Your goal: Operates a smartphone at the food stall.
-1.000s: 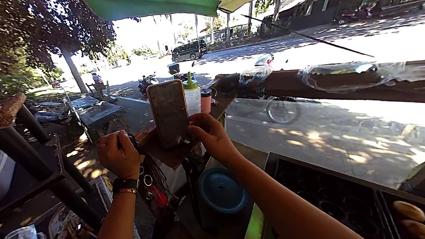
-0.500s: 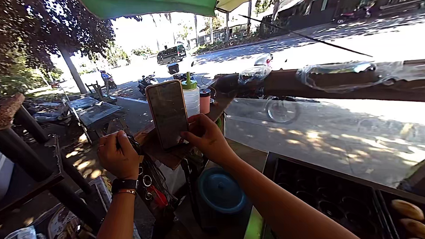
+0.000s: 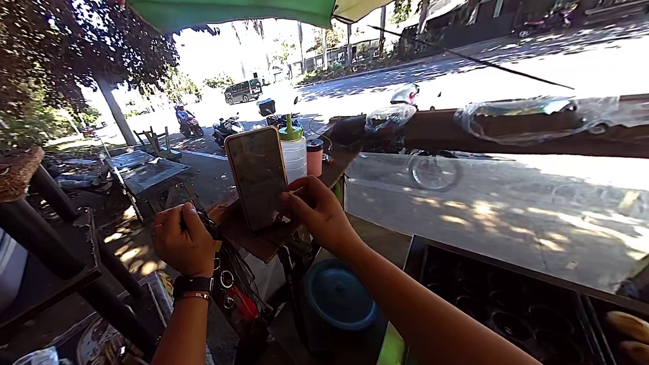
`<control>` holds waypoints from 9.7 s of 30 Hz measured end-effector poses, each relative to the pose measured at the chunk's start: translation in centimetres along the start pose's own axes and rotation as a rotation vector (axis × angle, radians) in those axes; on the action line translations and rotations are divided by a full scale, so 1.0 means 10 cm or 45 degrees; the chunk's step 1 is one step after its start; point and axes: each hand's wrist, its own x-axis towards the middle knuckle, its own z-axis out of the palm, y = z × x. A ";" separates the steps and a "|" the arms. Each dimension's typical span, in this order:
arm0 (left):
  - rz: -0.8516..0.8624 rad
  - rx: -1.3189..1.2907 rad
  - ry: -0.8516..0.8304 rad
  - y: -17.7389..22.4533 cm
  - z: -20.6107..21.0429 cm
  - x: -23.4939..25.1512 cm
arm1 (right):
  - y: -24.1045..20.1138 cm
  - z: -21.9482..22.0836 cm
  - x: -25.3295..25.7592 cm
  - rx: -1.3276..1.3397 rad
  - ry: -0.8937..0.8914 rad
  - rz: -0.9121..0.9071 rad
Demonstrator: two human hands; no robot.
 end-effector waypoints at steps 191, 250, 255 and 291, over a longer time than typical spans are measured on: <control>0.029 -0.033 0.053 -0.02 0.03 0.03 | -0.43 0.23 -0.03 -0.513 0.177 -0.092; 0.027 -0.031 0.064 -0.01 0.04 0.03 | -0.37 0.08 -0.03 -0.081 0.036 0.131; -0.014 0.013 -0.055 -0.03 -0.03 -0.02 | -0.31 0.06 -0.06 0.019 0.031 0.099; -0.003 0.019 -0.073 -0.03 -0.04 -0.01 | -0.26 0.08 -0.06 0.061 -0.009 0.095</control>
